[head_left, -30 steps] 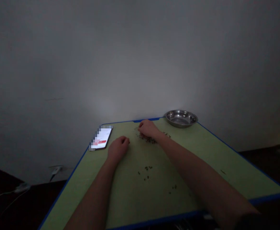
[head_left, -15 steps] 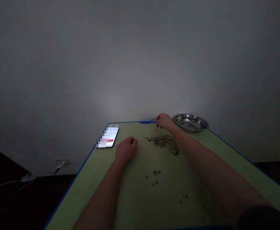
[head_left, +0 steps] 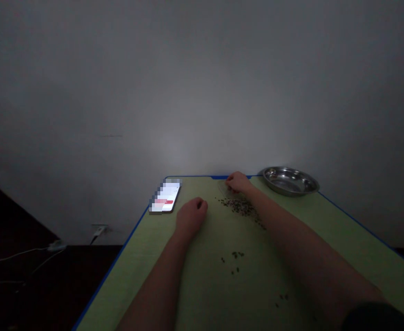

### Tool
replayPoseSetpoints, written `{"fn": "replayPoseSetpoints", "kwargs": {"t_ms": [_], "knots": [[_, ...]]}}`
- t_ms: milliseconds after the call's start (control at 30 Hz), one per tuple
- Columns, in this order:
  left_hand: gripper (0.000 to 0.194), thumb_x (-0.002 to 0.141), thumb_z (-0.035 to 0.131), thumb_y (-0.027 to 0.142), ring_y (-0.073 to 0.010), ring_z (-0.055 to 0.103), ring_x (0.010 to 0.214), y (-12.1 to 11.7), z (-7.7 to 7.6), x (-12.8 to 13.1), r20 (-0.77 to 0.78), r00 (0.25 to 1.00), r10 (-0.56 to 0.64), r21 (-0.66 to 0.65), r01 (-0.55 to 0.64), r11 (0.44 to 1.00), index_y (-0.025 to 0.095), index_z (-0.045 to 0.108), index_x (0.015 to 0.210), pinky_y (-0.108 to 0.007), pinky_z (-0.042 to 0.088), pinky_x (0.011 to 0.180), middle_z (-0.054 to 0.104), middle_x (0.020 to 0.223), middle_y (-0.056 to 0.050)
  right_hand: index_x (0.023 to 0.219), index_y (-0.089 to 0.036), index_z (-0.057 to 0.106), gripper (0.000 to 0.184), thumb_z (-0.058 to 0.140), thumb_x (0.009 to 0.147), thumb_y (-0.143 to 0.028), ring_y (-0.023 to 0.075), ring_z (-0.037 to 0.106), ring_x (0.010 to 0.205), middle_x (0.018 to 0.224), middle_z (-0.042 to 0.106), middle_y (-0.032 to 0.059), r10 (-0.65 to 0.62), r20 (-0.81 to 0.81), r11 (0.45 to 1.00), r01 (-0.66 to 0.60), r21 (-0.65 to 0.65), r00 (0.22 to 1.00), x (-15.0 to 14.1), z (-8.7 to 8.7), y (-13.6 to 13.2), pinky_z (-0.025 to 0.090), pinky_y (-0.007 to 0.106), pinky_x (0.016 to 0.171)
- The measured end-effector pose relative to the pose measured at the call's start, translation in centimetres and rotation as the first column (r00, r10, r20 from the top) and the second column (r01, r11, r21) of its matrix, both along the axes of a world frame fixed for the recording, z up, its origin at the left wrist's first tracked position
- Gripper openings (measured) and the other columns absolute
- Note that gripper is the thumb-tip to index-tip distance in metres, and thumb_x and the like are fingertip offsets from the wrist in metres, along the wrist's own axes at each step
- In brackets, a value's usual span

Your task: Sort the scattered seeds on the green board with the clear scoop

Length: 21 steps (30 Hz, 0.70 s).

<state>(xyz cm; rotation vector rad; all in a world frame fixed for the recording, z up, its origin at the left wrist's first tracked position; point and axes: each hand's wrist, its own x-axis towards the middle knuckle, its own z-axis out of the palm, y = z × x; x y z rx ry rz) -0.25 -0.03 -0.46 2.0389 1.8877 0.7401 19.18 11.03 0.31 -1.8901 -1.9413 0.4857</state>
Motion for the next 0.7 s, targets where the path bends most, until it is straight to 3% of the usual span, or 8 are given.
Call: {"fn": "replayPoseSetpoints", "kwargs": {"t_ms": [267,533,700], "knots": [[0.030,0.082,0.039,0.034,-0.0156,0.056,0.069,0.3,-0.4,-0.2,0.090,0.996,0.004,0.067,-0.010,0.998,0.018,0.062,0.071,-0.025,0.031,0.058,0.066,0.075,-0.005,0.089,-0.013,0.073,0.020,0.056,0.080,-0.021,0.0113,0.062,0.051,0.069,0.071,0.0062,0.117,0.018,0.993,-0.118,0.017,0.993,-2.7,0.3,-0.4,0.046,0.019,0.055],[0.030,0.081,0.039,0.034,-0.0148,0.052,0.062,0.4,-0.4,-0.3,0.171,0.985,0.024,0.101,-0.042,0.994,0.018,0.062,0.069,-0.026,0.031,0.056,0.061,0.066,-0.003,0.095,-0.017,0.073,0.023,0.061,0.078,-0.023,0.0151,0.065,0.075,0.081,0.073,0.0057,0.296,0.066,0.952,-0.300,0.060,0.953,-4.9,1.1,-1.5,0.046,0.020,0.069],[0.031,0.081,0.039,0.035,-0.0140,0.050,0.060,0.4,-0.3,-0.3,0.202,0.979,0.024,0.099,-0.045,0.994,0.018,0.062,0.069,-0.025,0.030,0.056,0.058,0.062,-0.002,0.100,-0.016,0.072,0.025,0.055,0.082,-0.021,0.0125,0.064,0.071,0.078,0.073,0.0048,0.334,0.073,0.938,-0.339,0.070,0.940,-4.3,2.1,-0.9,0.044,0.019,0.065]]}}
